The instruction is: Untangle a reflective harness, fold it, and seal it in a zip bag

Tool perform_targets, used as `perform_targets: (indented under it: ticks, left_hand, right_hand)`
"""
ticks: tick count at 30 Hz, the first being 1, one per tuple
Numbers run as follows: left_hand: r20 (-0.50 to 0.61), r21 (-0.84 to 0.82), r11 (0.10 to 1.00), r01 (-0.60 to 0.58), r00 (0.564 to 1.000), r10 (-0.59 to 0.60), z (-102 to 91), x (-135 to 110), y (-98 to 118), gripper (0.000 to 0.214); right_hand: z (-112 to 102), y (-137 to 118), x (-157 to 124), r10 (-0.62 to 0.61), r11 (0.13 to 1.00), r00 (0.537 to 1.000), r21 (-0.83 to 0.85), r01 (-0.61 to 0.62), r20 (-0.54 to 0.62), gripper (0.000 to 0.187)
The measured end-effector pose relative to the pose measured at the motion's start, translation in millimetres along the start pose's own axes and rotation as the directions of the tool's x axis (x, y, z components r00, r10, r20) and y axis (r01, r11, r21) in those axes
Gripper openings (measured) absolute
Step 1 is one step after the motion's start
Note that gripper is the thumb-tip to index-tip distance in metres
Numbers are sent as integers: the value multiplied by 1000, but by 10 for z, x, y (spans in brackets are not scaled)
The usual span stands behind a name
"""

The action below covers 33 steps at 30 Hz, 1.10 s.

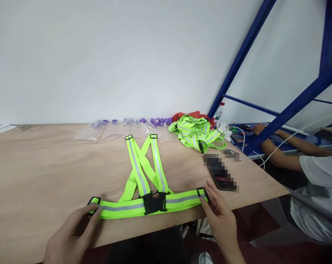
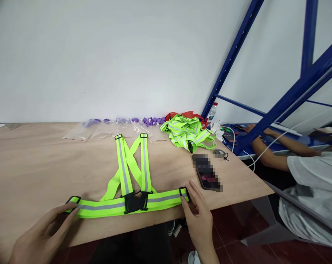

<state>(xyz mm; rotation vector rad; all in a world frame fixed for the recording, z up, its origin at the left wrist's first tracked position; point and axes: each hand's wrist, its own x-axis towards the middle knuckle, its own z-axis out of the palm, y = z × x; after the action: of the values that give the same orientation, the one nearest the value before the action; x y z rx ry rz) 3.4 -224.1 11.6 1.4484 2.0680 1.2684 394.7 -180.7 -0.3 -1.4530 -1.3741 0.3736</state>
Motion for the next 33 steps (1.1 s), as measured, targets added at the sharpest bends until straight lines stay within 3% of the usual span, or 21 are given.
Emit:
perform_targets:
  ticks: [3, 5, 9, 12, 14, 21, 24, 27, 33]
  left_hand:
    - [-17, -33, 993, 114, 993, -114, 69, 61, 159, 61]
    - [6, -87, 981, 173, 985, -173, 98, 111, 241, 72]
    - [159, -97, 986, 134, 980, -117, 159, 157, 298, 58]
    - [158, -128, 990, 60, 987, -40, 231, 136, 281, 56]
    - [143, -175, 981, 82, 988, -57, 270, 119, 273, 54]
    - [135, -255, 954, 155, 983, -124, 317, 154, 299, 56]
    - [157, -253, 953, 167, 979, -130, 335, 161, 308, 59]
    - [99, -276, 943, 186, 981, -165, 342, 149, 316, 58]
    - [-24, -368, 912, 182, 979, -205, 350, 115, 302, 54]
  right_hand:
    - [136, -50, -29, 107, 983, 994, 150, -104, -15, 60]
    - [194, -69, -54, 118, 988, 993, 98, -120, 27, 59]
    - [230, -51, -71, -8, 983, 984, -181, 41, 180, 43]
    - [221, -14, -53, -122, 944, 953, -265, 198, 277, 42]
    - [205, 1, -40, -123, 935, 942, -281, 215, 311, 43]
    - [163, 62, -32, 8, 957, 970, -283, 63, 245, 44]
    - [201, 152, -43, -40, 960, 987, -268, 81, 157, 45]
    - [248, 253, -51, -91, 958, 989, -262, 118, 114, 45]
    - [262, 372, -39, -128, 956, 981, -245, 161, 143, 43]
